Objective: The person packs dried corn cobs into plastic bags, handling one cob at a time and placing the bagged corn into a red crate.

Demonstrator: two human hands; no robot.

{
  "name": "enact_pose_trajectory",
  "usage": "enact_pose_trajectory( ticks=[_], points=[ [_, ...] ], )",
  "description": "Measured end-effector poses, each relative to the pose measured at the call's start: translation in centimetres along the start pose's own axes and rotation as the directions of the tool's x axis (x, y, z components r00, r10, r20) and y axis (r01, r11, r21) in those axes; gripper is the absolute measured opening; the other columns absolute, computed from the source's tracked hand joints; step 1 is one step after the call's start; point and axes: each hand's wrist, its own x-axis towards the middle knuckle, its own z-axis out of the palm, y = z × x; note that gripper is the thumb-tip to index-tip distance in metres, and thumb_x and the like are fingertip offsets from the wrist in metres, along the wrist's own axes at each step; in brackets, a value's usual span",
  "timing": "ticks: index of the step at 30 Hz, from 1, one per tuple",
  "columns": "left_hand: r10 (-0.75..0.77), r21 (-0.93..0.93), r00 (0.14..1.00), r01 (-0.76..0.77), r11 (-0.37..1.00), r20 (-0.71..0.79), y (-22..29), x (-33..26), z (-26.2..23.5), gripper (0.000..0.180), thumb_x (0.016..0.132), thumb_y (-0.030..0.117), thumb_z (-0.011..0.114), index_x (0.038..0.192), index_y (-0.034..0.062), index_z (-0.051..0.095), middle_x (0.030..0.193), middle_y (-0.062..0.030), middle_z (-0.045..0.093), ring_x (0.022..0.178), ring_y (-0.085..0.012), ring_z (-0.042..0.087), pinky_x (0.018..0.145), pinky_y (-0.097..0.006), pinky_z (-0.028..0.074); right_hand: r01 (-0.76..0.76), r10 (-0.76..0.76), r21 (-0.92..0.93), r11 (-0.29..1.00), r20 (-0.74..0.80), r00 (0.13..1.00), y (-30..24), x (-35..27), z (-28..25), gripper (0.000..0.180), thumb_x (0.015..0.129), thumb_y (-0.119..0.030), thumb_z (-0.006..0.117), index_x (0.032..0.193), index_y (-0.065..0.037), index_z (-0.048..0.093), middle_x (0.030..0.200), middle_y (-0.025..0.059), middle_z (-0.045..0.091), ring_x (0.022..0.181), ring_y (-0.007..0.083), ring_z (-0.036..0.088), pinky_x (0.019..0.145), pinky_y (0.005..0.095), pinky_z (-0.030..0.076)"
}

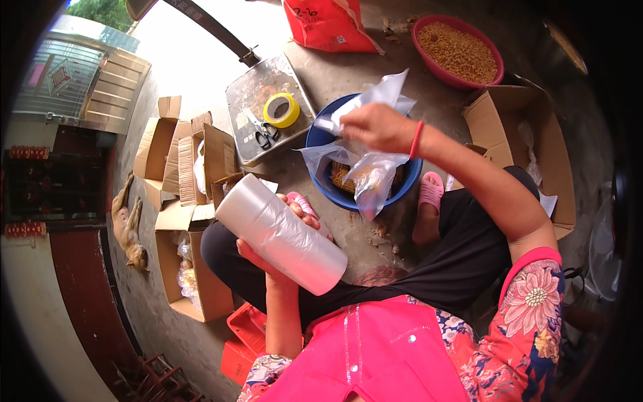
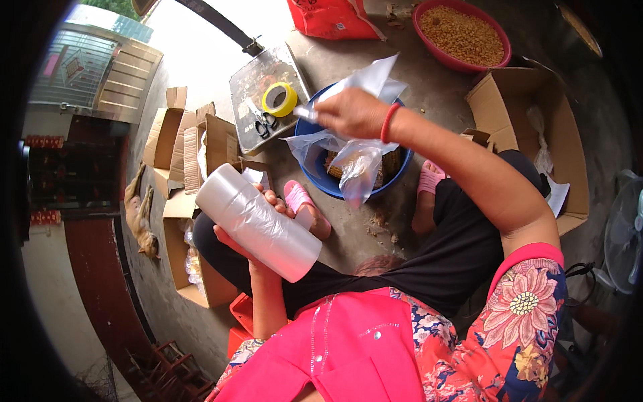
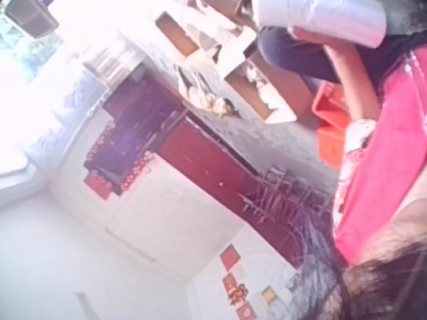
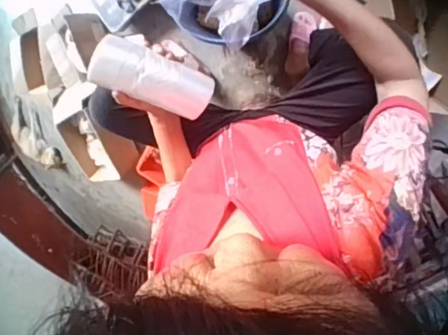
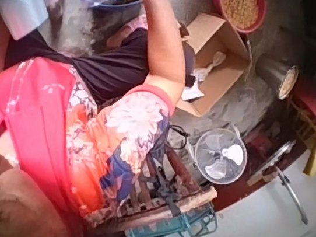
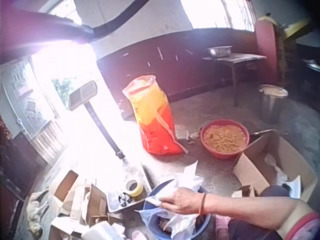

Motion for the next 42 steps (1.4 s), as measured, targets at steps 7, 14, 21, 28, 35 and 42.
enact_pose_trajectory(
  ticks=[7,14,21,28,35,42],
  points=[
    [-0.023,-0.116,0.991,0.038,0.993,0.129,-0.7,1.2,-1.0,0.099,0.058,0.077,0.061,0.116,0.0005,0.039,0.099,-0.0132,0.049,0.086,-0.0277,0.057,0.073,-0.043,0.048,-0.045,0.156,-0.207,0.977,0.557,0.816,-0.9,-2.5,3.8,0.030,0.083,-0.031,0.056,0.099,-0.007,0.061,0.101,0.0165,0.059,0.093,0.0332,0.057,0.079,0.0410,0.046],
    [-0.180,-0.107,0.966,0.202,0.973,0.187,-2.7,1.0,-1.3,0.104,0.058,0.086,0.049,0.116,0.0000,0.041,0.098,-0.0113,0.050,0.085,-0.0278,0.058,0.072,-0.042,0.049,-0.375,0.097,0.679,0.632,0.410,0.907,-4.8,0.0,2.1,0.066,0.086,-0.053,0.051,0.130,-0.006,0.042,0.108,0.0110,0.058,0.096,0.0192,0.058,0.075,0.0308,0.050],
    [0.058,0.230,0.953,0.013,0.973,-0.297,-2.5,2.8,0.3,0.078,0.083,0.071,0.034,0.125,0.0056,0.041,0.111,-0.0100,0.053,0.097,-0.0218,0.055,0.082,-0.035,0.047,-0.446,0.073,0.646,0.619,0.518,0.852,-5.9,-0.6,3.0,0.090,0.075,-0.061,0.059,0.141,-0.010,0.023,0.123,0.0165,0.048,0.115,0.0224,0.049,0.075,0.0357,0.052],
    [0.091,0.358,0.934,0.041,0.933,-0.346,-2.8,5.2,1.0,0.068,0.088,0.059,0.040,0.129,0.0054,0.036,0.125,-0.0097,0.045,0.114,-0.0219,0.045,0.099,-0.036,0.035,-0.222,0.166,0.723,0.654,0.149,0.975,-5.1,-1.6,6.1,0.094,0.072,-0.046,0.070,0.140,-0.004,0.020,0.130,0.0149,0.041,0.123,0.0227,0.039,0.103,0.0333,0.030],
    [0.088,0.293,0.991,-0.055,0.954,-0.099,-2.7,5.4,-0.6,0.062,0.092,0.044,0.040,0.138,0.0039,0.027,0.137,-0.0089,0.037,0.127,-0.0228,0.034,0.106,-0.039,0.025,-0.321,0.145,0.912,-0.254,0.364,0.920,-5.3,-1.2,2.3,0.045,0.085,-0.039,0.053,0.112,-0.003,0.054,0.097,0.0078,0.063,0.081,0.0143,0.063,0.074,0.0269,0.051],
    [-0.104,0.115,0.994,0.105,0.988,-0.015,-5.0,3.1,-1.2,0.093,0.073,0.069,0.054,0.139,0.0104,0.023,0.137,-0.0067,0.035,0.126,-0.0239,0.034,0.103,-0.041,0.032,-0.270,0.231,0.682,0.680,0.150,0.961,-5.3,-0.5,4.7,0.047,0.094,-0.039,0.039,0.122,-0.001,0.047,0.114,0.0107,0.055,0.106,0.0191,0.052,0.092,0.0318,0.039]
  ],
)
